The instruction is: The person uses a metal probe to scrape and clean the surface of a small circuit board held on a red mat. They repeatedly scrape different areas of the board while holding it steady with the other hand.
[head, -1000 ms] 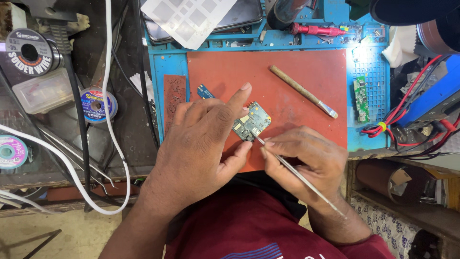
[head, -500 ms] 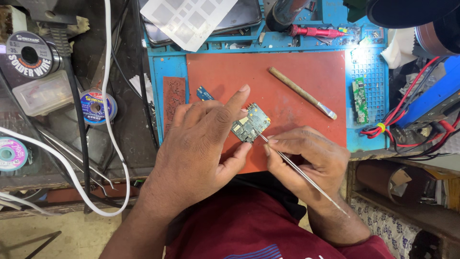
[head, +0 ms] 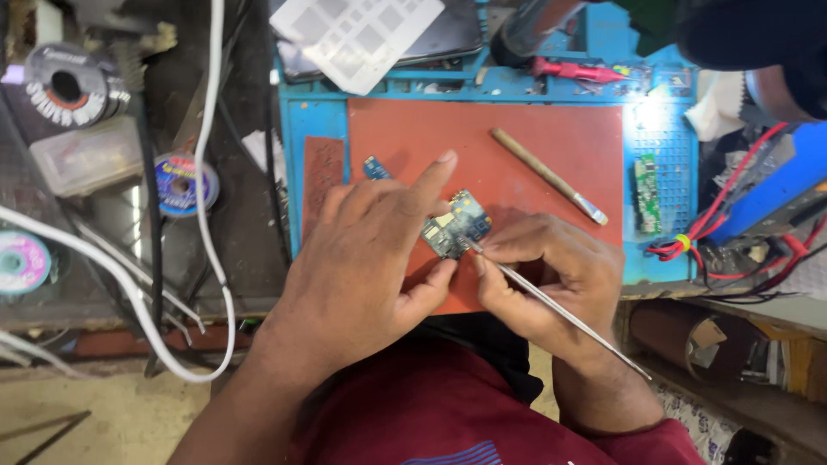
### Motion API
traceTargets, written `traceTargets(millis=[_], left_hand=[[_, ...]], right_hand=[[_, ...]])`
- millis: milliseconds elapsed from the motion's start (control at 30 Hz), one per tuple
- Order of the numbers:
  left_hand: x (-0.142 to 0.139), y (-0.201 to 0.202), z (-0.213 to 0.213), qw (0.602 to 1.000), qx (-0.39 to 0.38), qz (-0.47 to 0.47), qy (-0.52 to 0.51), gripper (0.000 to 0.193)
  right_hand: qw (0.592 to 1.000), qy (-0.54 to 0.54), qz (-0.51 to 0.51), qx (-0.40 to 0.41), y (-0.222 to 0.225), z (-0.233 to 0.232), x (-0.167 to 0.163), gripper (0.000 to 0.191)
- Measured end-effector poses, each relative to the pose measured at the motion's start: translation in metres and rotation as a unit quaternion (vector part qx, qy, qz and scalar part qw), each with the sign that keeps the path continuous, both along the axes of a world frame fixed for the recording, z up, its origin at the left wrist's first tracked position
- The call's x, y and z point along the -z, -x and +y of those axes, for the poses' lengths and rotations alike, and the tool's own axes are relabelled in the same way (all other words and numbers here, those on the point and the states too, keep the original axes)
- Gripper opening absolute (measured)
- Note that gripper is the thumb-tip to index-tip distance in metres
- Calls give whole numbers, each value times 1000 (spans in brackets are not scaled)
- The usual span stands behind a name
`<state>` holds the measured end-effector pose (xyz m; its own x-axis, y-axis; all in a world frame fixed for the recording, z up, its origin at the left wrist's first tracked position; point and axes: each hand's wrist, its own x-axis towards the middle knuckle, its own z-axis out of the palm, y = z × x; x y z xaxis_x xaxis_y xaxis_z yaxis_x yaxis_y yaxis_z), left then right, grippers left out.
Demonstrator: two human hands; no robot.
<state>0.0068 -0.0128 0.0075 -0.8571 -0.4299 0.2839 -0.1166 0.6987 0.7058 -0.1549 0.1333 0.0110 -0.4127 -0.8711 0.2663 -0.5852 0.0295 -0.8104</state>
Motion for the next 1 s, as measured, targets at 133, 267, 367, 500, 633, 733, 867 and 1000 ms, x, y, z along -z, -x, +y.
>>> traceTargets(millis=[133,267,367,500,633,733,867,1000], left_hand=[[0,-1,0,1000,-2,11,-6,91],[0,-1,0,1000,0,9,-8,91],[0,-1,0,1000,-2,10,-9,91],[1,-1,0,1000,-3,11,-10,91],[1,-1,0,1000,-5,7,-11,90],[1,-1,1,1000,-7,7,-12,90],[1,-1,1,1000,-10,10,-2,90],[2,0,1,1000,-6,9,0,89]], right_hand=[[1000,0,25,-8,0,1,2,16],[999,-14,46,-6,0,1,1,17],[1000,4,13,6,0,-1,3,14],[999,3,39,-15,0,1,3,16],[999,11,42,-25,1,-1,2,16],[998,3,57,-15,0,-1,1,16],[998,1,59,-12,1,-1,0,16],[1000,5,17,-17,0,-1,1,15]])
